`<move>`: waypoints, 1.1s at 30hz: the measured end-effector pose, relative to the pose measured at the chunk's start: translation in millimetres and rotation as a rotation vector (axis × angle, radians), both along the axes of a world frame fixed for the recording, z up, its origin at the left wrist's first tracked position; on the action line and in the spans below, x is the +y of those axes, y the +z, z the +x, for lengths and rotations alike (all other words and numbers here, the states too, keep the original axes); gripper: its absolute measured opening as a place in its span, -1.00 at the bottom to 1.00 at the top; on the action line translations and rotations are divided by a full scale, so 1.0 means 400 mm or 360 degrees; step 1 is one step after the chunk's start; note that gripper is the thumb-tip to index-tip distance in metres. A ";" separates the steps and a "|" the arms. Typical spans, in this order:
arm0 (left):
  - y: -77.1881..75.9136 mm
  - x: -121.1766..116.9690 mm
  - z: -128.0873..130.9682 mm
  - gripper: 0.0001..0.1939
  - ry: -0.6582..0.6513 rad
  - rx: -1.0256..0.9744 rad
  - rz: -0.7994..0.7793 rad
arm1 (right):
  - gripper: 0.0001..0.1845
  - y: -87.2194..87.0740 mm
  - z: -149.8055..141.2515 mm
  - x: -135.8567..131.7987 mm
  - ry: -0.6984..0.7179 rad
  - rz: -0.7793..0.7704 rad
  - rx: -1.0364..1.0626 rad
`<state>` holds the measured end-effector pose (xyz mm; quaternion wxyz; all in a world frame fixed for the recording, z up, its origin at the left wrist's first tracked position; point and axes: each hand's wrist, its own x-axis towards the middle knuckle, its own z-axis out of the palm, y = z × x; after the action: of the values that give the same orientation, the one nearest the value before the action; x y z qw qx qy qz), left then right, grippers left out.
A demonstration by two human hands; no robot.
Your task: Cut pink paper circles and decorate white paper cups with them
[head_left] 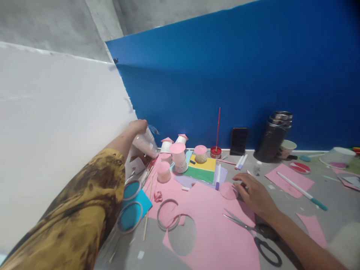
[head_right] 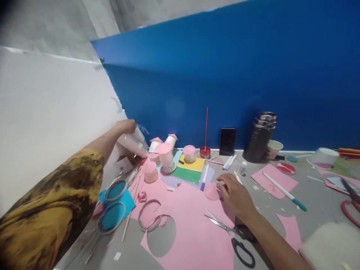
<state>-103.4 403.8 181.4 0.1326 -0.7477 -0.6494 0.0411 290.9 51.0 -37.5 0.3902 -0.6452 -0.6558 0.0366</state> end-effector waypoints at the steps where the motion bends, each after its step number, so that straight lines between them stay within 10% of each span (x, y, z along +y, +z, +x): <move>1: -0.002 -0.005 0.002 -0.64 0.0045 0.0050 -0.0004 | -0.79 0.001 -0.001 0.000 0.0005 -0.0004 -0.0001; 33: -0.052 -0.052 0.018 -0.62 -0.0017 0.0053 0.0069 | -0.83 -0.001 -0.008 -0.003 0.0078 0.0011 -0.0060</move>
<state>-96.4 382.8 160.8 0.1598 -0.7472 -0.6439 0.0387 287.7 49.6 -37.9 0.3791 -0.6281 -0.6788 0.0317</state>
